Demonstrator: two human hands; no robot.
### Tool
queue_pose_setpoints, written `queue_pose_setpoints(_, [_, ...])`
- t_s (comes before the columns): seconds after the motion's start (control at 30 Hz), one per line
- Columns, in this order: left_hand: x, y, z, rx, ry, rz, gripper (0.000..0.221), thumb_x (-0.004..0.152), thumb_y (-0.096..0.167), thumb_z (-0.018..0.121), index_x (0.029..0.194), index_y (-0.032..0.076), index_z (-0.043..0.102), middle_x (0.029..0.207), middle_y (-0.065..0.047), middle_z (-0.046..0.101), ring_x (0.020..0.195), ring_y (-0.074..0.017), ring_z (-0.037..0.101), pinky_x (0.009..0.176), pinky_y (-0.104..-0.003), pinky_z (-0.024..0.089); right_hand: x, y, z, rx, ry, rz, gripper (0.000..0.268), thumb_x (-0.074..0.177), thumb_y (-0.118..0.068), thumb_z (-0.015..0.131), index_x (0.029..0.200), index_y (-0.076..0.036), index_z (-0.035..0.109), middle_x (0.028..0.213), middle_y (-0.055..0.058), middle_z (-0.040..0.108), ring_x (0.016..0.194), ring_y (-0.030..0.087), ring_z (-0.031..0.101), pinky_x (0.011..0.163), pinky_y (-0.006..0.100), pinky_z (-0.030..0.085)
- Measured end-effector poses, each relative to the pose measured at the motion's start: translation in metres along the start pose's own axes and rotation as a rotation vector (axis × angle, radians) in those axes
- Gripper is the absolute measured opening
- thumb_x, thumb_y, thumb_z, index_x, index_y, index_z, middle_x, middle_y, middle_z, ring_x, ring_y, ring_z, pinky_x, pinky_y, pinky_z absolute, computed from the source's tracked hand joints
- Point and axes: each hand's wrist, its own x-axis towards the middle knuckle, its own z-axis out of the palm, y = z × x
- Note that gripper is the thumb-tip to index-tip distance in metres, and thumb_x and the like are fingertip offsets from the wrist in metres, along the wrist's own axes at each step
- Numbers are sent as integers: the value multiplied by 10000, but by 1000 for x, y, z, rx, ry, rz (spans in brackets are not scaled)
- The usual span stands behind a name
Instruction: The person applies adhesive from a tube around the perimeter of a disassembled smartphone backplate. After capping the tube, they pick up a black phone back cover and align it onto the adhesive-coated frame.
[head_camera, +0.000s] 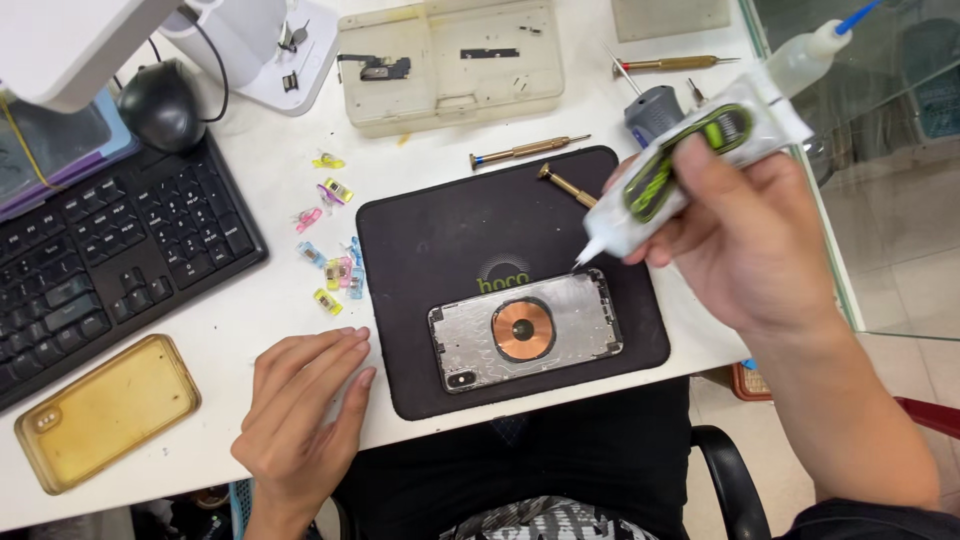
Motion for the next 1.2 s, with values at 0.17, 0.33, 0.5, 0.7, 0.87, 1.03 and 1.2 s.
queue_pose_setpoints(0.17, [-3,6,0,-74,90,-59,239,857,-59,755,1091,-24,722,1073,-154,753,1067,-268,723,962,-370,555,-19,-9,-24,245,139,-20,247,1175,-106,509,1245,105,618,1072,223,726,845,242,743,779,282,621])
queue_pose_setpoints(0.33, [-19,30,3,-259,139,-62,242,866,-15,739,1107,-31,717,1087,-173,758,1074,-270,743,968,-349,581,-50,13,-7,470,217,-48,179,1190,-65,527,1210,97,600,1089,228,728,919,262,745,802,276,614])
queue_pose_setpoints(0.5, [-37,67,11,-592,14,-146,478,835,87,786,1269,-58,652,1228,-207,737,1169,-317,722,1045,-383,563,-99,56,74,461,213,181,255,1007,-82,554,1191,84,613,1076,212,735,893,282,760,770,380,628])
queue_pose_setpoints(0.7, [-20,63,-24,-495,94,-287,688,754,119,833,1356,-89,573,1250,-220,714,1207,-316,660,1114,-402,467,-89,46,86,13,74,-113,186,997,-11,611,1175,32,576,1021,124,727,873,212,759,667,360,666])
queue_pose_setpoints(0.87, [46,40,-44,-199,-128,-27,534,810,123,868,1301,51,669,1273,-114,738,1192,-256,706,1058,-359,539,-26,8,37,-523,85,-296,139,1046,-81,680,1087,49,652,927,82,733,761,144,716,601,279,579])
queue_pose_setpoints(1.03, [114,42,30,-487,-433,168,524,859,200,860,1314,47,650,1209,-139,734,1069,-286,732,894,-336,573,2,9,32,-1060,-201,-629,122,991,-38,770,1078,16,703,894,110,709,718,136,687,614,257,520])
queue_pose_setpoints(1.2, [115,37,45,-596,-511,-113,355,845,179,825,1171,64,742,1048,-70,806,872,-178,810,712,-263,613,12,25,37,-1117,-298,-667,199,887,-61,832,1031,7,713,922,115,698,721,190,683,589,289,522])
